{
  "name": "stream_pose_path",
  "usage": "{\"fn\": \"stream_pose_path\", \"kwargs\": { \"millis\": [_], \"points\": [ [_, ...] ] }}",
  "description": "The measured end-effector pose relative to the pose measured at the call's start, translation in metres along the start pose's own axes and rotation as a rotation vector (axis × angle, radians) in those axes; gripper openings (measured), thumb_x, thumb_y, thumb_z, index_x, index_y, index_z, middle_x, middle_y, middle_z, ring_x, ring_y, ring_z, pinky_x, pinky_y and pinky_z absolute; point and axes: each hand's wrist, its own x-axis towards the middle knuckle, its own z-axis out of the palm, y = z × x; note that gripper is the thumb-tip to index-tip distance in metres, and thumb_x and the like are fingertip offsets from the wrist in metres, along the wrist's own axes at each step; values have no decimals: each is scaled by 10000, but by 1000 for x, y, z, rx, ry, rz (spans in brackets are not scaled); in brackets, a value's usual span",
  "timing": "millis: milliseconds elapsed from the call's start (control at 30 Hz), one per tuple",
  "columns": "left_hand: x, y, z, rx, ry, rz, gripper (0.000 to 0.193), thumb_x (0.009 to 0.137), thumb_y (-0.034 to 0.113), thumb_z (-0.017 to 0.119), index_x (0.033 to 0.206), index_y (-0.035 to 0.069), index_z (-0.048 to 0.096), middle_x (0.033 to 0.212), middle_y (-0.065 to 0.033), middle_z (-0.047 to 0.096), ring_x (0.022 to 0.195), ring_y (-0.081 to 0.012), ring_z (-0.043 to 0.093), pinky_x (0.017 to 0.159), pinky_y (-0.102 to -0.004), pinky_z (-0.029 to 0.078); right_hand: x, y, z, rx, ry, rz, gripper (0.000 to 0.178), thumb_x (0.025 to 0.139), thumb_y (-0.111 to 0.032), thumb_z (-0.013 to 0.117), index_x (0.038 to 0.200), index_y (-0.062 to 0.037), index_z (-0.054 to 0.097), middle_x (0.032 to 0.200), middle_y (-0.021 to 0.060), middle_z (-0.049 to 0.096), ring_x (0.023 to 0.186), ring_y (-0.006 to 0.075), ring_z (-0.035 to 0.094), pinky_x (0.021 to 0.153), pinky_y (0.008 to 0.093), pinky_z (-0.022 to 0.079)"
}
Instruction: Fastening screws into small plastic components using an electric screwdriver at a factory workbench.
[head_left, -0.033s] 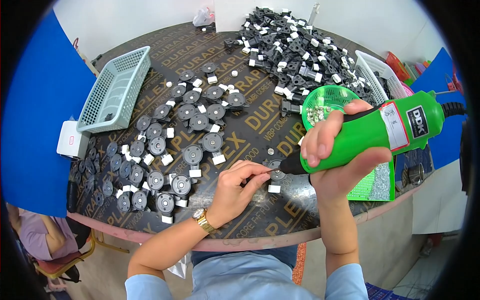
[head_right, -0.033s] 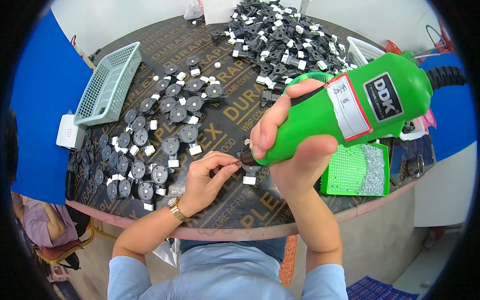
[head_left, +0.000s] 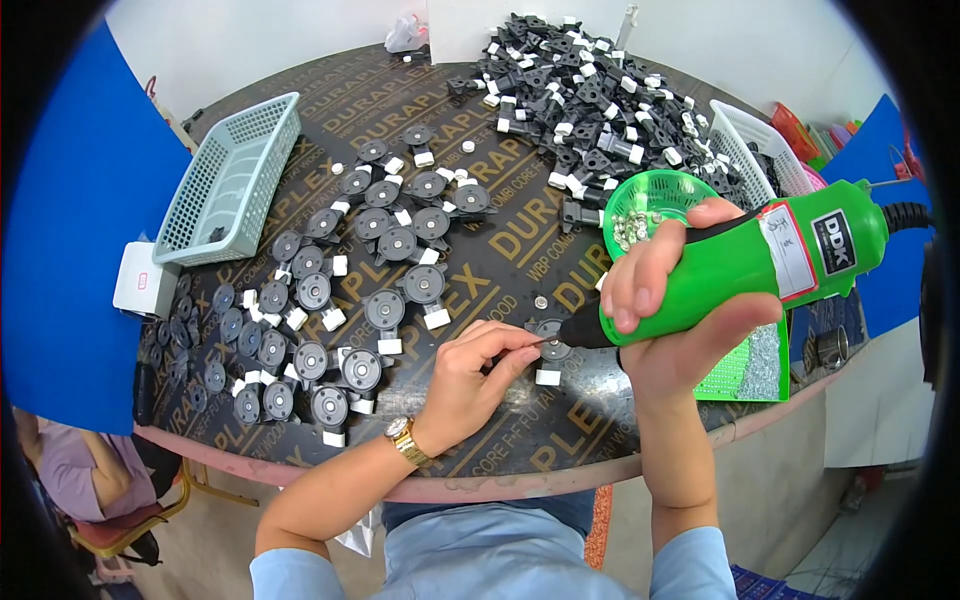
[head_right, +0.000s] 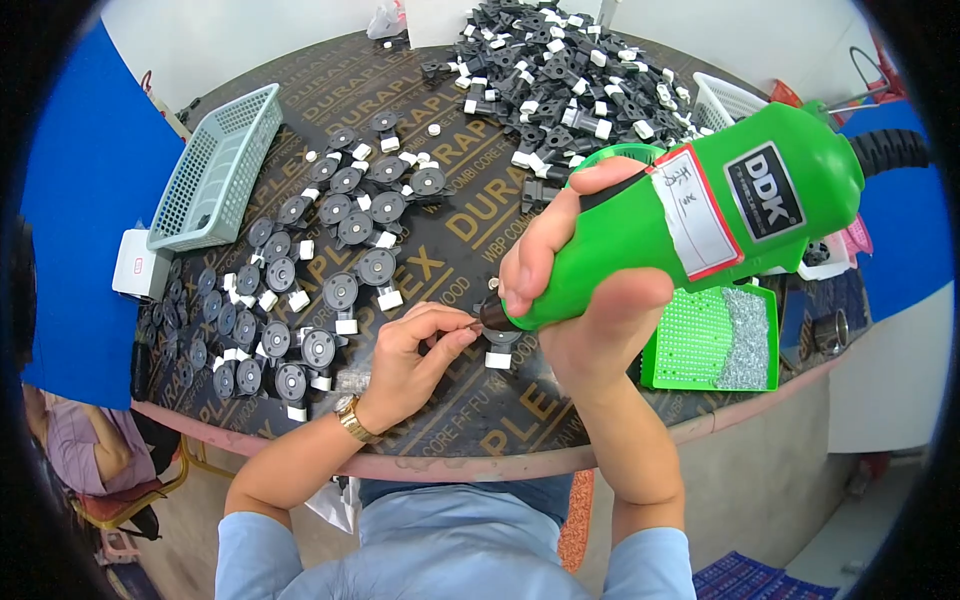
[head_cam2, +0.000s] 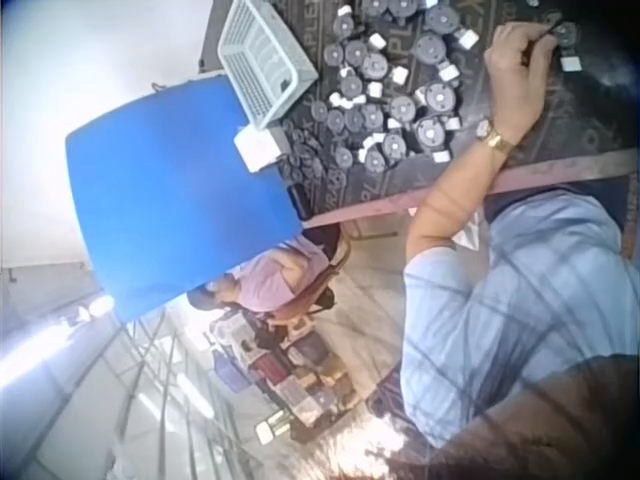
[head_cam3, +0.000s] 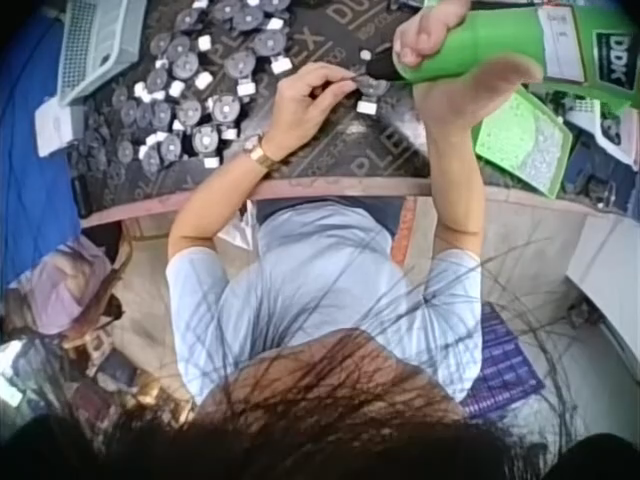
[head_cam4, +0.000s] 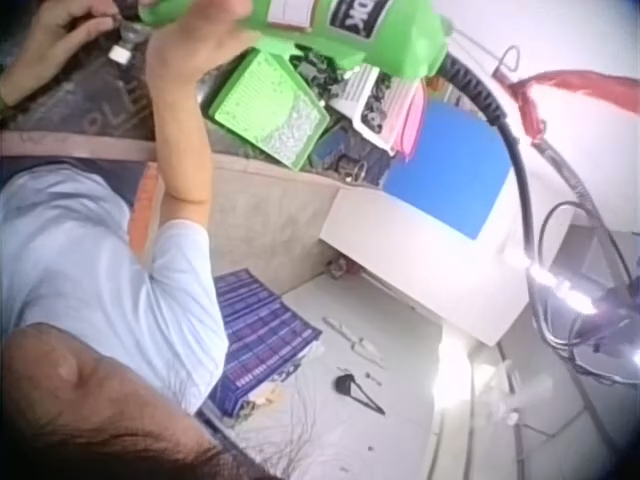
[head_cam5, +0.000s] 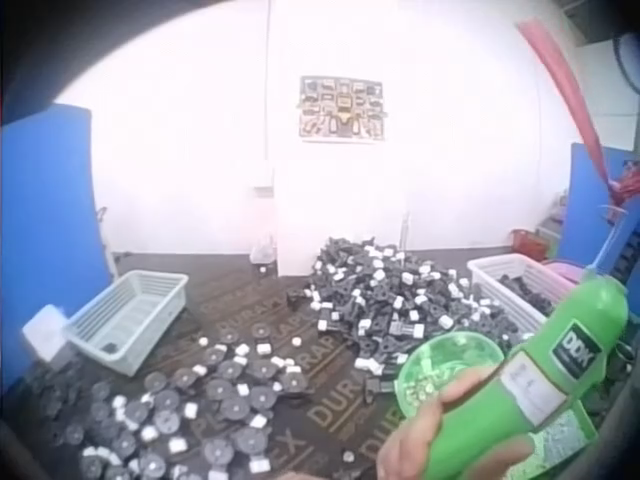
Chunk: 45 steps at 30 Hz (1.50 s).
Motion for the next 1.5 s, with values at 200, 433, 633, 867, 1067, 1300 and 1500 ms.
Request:
{"fn": "stream_pose_path", "kwargs": {
  "millis": [200, 433, 633, 867, 1067, 1300, 1500],
  "points": [
    [-1, 0, 0, 0, 3, -2, 79, 813, 68, 642, 870, 13, 645, 846, -55, 664, 713, -131, 583, 573, -238, 429, 0, 0, -1, 3, -31, -22, 720, 769, -714, 417, 1101, -75, 393, 564, 13, 436, 396, 93, 401, 363, 232, 361],
    [-1, -3, -2, 19, -13, 17, 117, 788, 77, 669, 887, 21, 640, 857, -59, 648, 708, -151, 556, 579, -249, 423, -2, 0, 3, -102, -20, 1, 736, 755, -715, 439, 1103, -68, 383, 561, 21, 442, 382, 99, 406, 351, 241, 366],
    [9, 5, 5, 241, -7, 84, 404, 682, 134, 757, 1055, 68, 618, 1034, -69, 592, 903, -224, 515, 754, -314, 425, 0, 4, -3, -216, -82, -8, 725, 742, -660, 546, 1103, -53, 379, 577, 38, 458, 427, 109, 439, 393, 233, 391],
    [4, -5, 7, 362, -81, 88, 442, 648, 189, 781, 1038, 55, 621, 1065, -61, 591, 912, -243, 484, 820, -351, 383, -5, 22, -7, -277, -93, 55, 742, 696, -589, 678, 1089, -32, 386, 607, 64, 496, 462, 117, 470, 431, 234, 406],
    [4, -3, 7, 360, -80, 84, 424, 654, 201, 778, 1016, 47, 619, 1057, -50, 593, 897, -240, 483, 803, -354, 375, -6, 29, -10, -279, -81, 17, 708, 712, -548, 690, 1080, -17, 399, 617, 67, 507, 474, 121, 485, 431, 234, 406],
    [4, -5, 7, 370, -75, 61, 429, 679, 251, 757, 1047, 76, 624, 1001, -20, 590, 891, -225, 480, 787, -340, 363, -7, 34, -8, -273, -138, 71, 541, 766, -327, 721, 1073, 9, 429, 642, 66, 514, 509, 125, 492, 440, 236, 409],
    [7, -10, 14, 430, -22, 108, 348, 672, 225, 752, 957, 72, 625, 910, -32, 580, 869, -240, 497, 754, -358, 370, -13, 43, -4, -406, -35, -2, 417, 761, -86, 730, 1071, 32, 477, 722, 44, 581, 580, 87, 534, 500, 210, 435]
  ]
}}
